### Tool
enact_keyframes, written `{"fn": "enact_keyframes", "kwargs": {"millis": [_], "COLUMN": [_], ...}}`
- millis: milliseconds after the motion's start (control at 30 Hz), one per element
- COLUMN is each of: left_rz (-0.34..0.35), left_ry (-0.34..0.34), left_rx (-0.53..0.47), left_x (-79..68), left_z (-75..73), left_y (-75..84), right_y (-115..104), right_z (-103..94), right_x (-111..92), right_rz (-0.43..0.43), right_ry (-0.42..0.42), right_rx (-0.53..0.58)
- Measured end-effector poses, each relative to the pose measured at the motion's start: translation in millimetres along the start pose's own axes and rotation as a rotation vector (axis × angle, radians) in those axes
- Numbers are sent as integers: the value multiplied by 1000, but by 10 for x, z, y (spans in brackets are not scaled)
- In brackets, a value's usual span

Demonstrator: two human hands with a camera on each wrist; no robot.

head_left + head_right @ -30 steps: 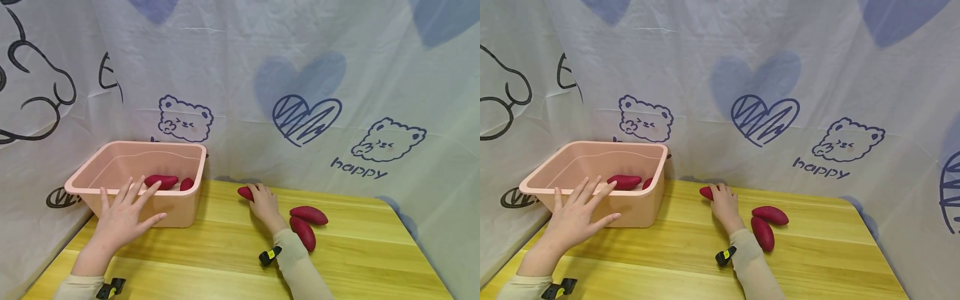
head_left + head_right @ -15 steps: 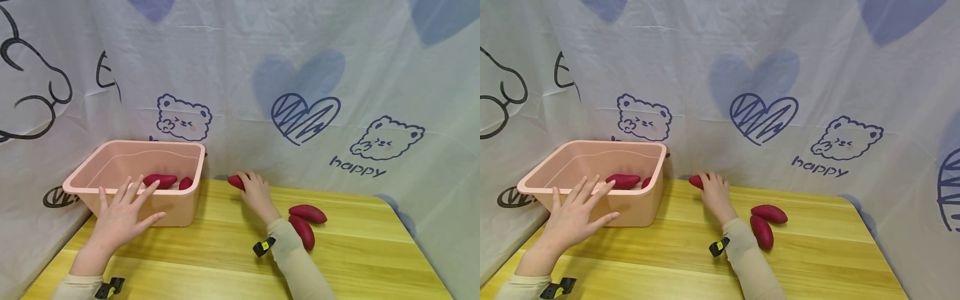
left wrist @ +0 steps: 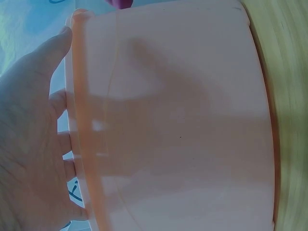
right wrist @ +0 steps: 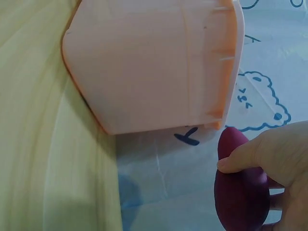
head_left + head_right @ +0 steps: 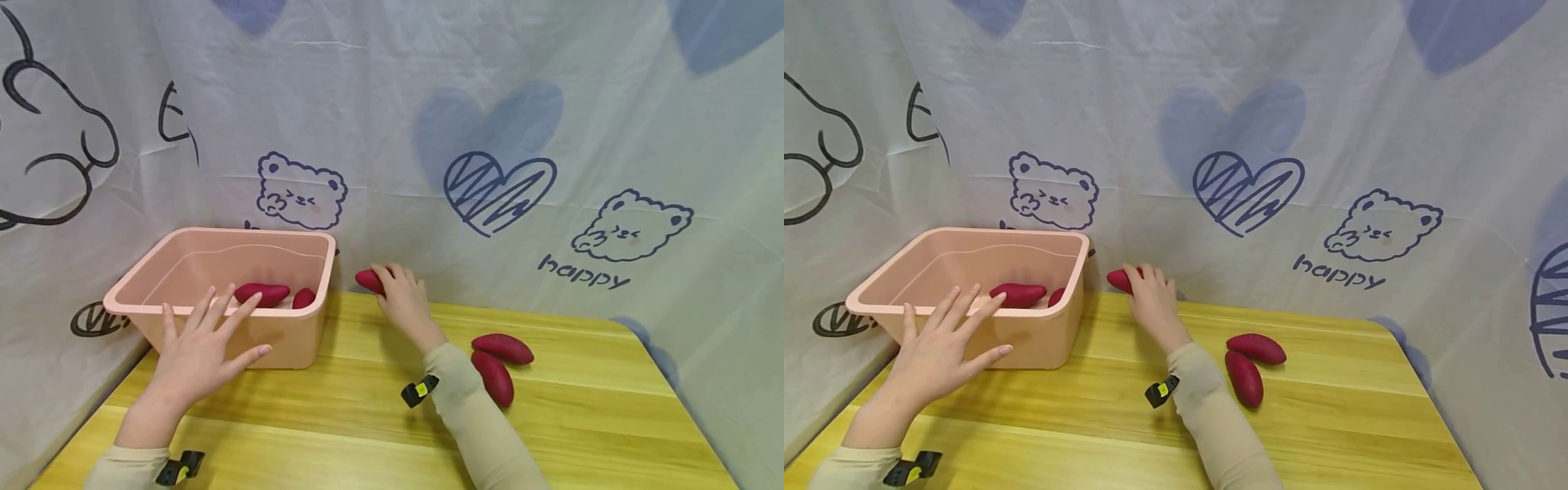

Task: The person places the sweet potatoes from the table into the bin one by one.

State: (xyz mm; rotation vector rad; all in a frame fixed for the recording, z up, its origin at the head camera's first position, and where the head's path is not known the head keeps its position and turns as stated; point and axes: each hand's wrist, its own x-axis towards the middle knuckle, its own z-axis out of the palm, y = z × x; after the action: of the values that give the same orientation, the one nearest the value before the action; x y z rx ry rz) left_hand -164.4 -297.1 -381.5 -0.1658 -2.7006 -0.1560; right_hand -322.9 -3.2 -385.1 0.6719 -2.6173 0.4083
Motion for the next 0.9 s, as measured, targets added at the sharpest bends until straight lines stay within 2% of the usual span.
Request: {"fn": "enact_keyframes", "kwargs": {"millis": [533,900], "left_rz": [4,4], "left_ry": [8,12], "left_rx": [-7,-11], "left_x": [-11,-4], "left_z": [9,5], "left_y": [-7,-15], "right_y": [-334,-676], "right_z": [-204,-346], "right_x": [245,402], "right_rz": [-82,-151], "right_ry": [160,180], "right_rx": [-14,5]}}
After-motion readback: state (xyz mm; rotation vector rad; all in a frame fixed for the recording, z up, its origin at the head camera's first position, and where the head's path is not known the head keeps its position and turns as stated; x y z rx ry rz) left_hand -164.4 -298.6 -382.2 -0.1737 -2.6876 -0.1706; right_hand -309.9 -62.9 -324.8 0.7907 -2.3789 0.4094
